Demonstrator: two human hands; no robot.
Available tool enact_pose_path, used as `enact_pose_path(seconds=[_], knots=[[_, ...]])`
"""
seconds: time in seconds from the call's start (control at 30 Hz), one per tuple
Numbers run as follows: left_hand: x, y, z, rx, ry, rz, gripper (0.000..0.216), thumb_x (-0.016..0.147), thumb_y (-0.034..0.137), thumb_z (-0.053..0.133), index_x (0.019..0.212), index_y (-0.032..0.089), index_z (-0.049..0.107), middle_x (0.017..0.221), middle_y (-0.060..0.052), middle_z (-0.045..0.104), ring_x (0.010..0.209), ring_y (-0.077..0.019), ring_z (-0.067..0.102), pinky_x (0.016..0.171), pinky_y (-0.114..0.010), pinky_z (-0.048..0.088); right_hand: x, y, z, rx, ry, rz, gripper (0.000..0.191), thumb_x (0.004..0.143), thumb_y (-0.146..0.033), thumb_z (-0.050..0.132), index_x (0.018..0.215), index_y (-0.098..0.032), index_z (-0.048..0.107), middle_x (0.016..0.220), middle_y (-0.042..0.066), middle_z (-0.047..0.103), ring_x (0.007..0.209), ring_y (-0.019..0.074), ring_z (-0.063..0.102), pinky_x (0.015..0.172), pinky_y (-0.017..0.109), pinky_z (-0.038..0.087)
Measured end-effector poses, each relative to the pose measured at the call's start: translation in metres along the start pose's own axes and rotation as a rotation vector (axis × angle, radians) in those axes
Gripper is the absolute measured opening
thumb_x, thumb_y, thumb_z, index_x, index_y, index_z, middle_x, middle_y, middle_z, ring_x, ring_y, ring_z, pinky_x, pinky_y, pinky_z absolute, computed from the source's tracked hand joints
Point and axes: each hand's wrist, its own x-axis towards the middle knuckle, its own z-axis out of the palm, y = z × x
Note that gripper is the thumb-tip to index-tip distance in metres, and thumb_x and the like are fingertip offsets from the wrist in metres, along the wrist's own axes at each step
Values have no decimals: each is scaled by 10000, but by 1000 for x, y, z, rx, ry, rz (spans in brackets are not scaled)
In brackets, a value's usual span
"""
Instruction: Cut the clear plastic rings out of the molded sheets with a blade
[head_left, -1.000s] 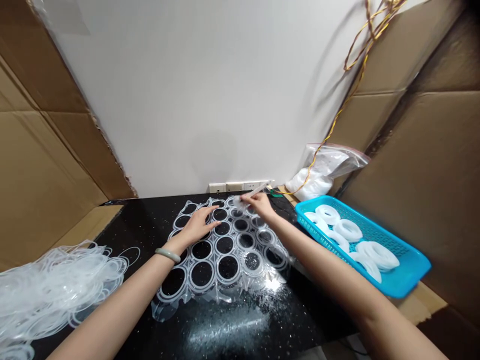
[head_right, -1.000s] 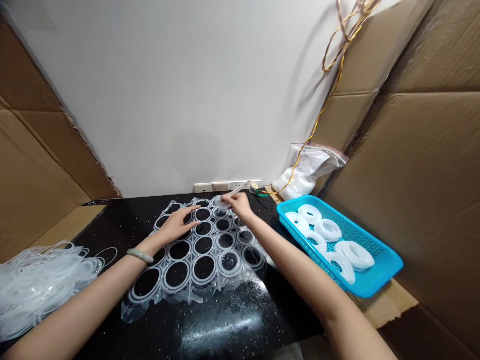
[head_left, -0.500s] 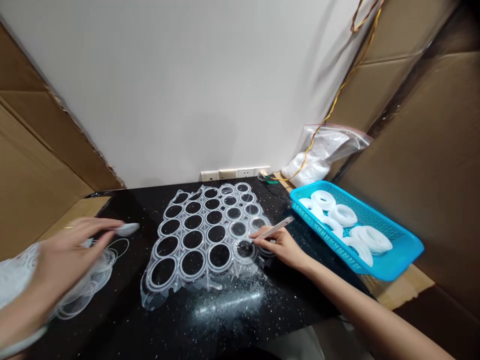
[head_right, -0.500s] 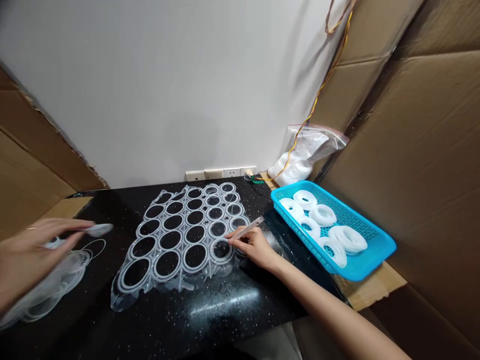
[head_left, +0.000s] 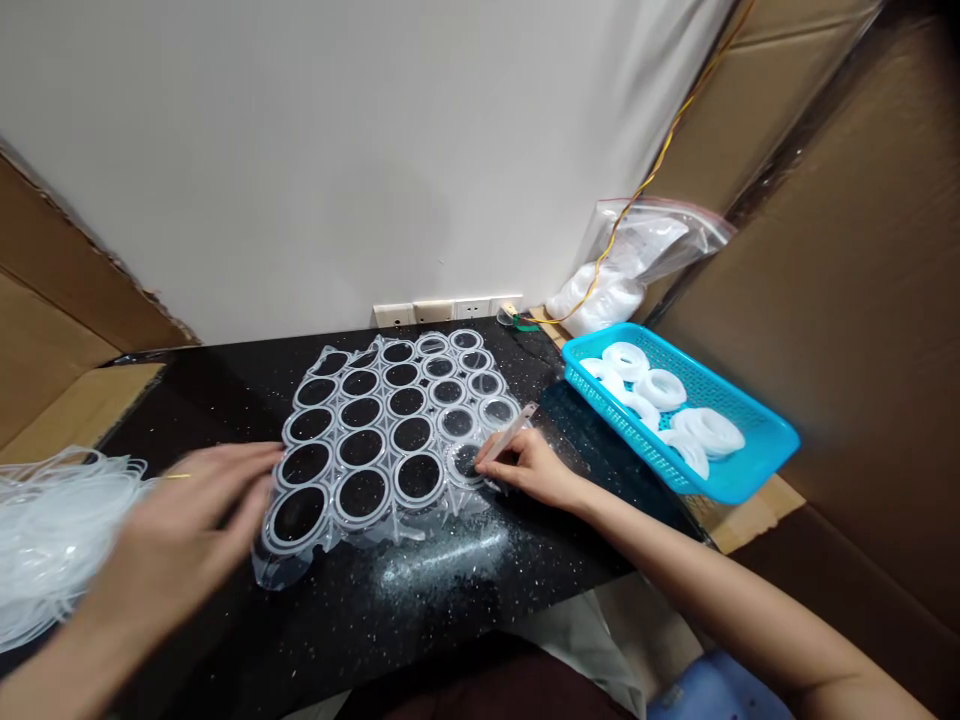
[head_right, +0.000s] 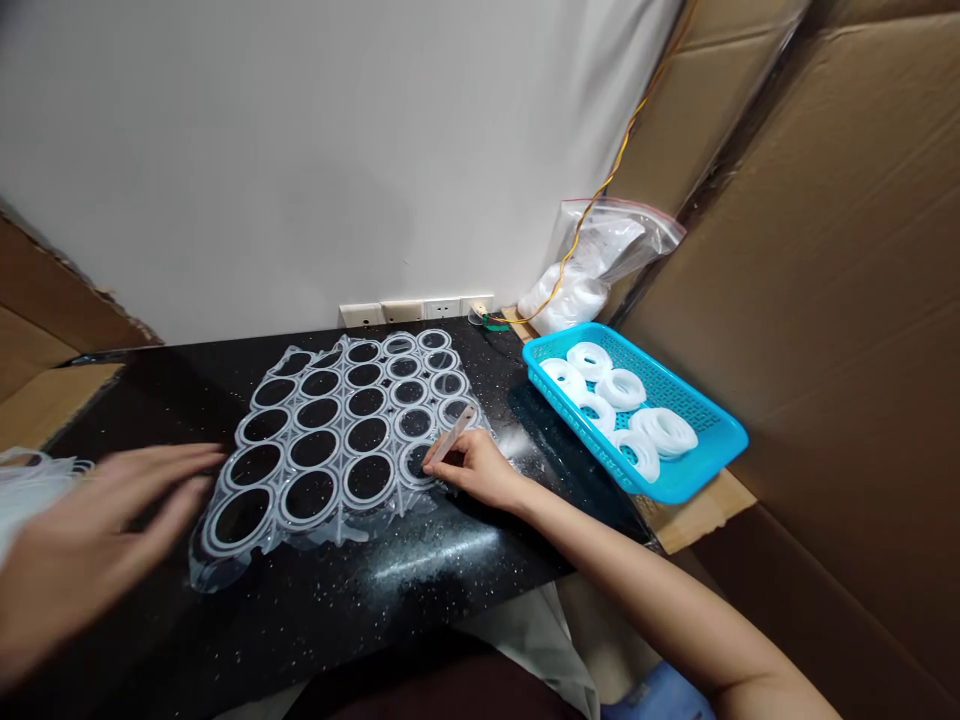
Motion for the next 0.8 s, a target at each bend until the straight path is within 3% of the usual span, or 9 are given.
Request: enact_pose_path(seconds=[0.1, 0.17, 0.3, 0.5, 0.8], knots=[[26, 60, 53, -12, -230, 266, 374, 929, 211, 518, 1287, 285, 599, 1249, -37, 654, 1167, -253, 594, 1016, -480, 504, -2, 2, 1, 7, 15, -4, 211, 836, -360, 682, 805, -157, 730, 853, 69, 731, 814, 195, 675, 787, 317, 519], [37, 87, 81, -69, -357, 381, 341, 947, 194, 492, 1263, 222, 615, 1244, -73, 660, 1176, -240, 591, 999, -445, 520, -2, 3, 2, 2, 16, -17, 211, 844, -360, 675, 806, -161, 734, 857, 70, 733, 818, 197, 676, 790, 322, 520], [44, 109, 114, -72, -400, 445, 318, 944, 176, 478, 1219, 153, 636, 1185, -118, 687, 1133, -260, 615, 966, -455, 533, -3, 5, 2, 21, 36, -11, 231, 845, -386, 673, 807, -168, 740, 868, 70, 738, 821, 198, 682, 783, 321, 531], [35, 111, 128, 4, -315, 451, 289, 941, 149, 459, 1140, 101, 663, 1159, -146, 695, 1049, -282, 645, 888, -459, 562, -3, 9, 2, -13, 20, -46, 203, 848, -358, 680, 796, -171, 738, 858, 66, 733, 807, 188, 679, 771, 309, 526], [27, 112, 130, -125, -346, 306, 325, 905, 150, 502, 1201, 160, 636, 1214, -131, 669, 1126, -276, 603, 942, -469, 542, -7, 3, 1, -183, -28, -210, 178, 940, -294, 575, 923, -197, 723, 910, 75, 715, 840, 176, 659, 777, 313, 524]])
